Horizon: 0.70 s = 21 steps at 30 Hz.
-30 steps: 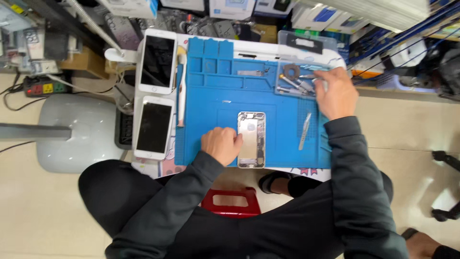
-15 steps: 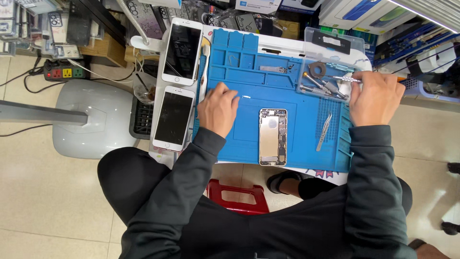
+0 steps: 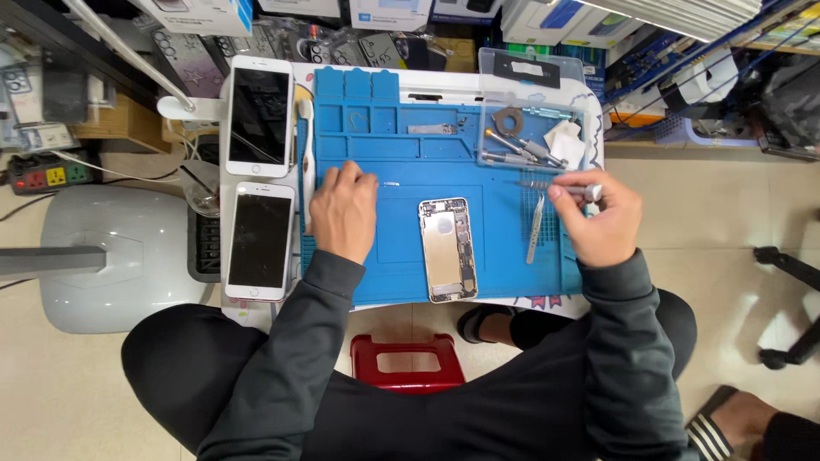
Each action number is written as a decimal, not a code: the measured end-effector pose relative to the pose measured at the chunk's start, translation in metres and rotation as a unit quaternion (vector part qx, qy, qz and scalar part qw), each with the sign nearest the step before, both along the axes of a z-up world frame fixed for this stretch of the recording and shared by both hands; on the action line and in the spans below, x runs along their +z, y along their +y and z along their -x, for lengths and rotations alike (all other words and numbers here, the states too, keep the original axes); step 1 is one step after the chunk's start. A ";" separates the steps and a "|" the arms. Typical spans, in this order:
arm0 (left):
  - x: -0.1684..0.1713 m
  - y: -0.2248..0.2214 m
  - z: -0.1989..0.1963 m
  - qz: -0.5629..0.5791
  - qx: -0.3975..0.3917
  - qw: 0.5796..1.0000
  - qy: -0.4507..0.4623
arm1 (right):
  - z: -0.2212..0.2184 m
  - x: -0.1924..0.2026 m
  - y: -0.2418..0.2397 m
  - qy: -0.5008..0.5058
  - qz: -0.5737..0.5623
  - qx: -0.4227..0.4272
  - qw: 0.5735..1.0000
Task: The person disassembles a white smartphone on a blue work mat, using a screwdriver to remove screws and a metal spudger to pry open the device. They remove the back cover and internal components, then reassemble the phone by placing the back cover back on and securing it with screws.
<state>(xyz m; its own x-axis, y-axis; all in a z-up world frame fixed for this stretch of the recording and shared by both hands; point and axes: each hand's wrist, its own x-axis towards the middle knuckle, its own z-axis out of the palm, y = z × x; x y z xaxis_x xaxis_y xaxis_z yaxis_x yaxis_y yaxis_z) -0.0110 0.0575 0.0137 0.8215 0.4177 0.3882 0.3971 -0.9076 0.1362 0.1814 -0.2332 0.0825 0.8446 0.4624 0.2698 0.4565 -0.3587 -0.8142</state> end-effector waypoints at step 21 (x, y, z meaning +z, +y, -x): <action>0.004 -0.034 -0.015 0.219 -0.120 0.963 -0.101 | 0.027 0.004 0.030 -0.081 0.380 0.093 0.917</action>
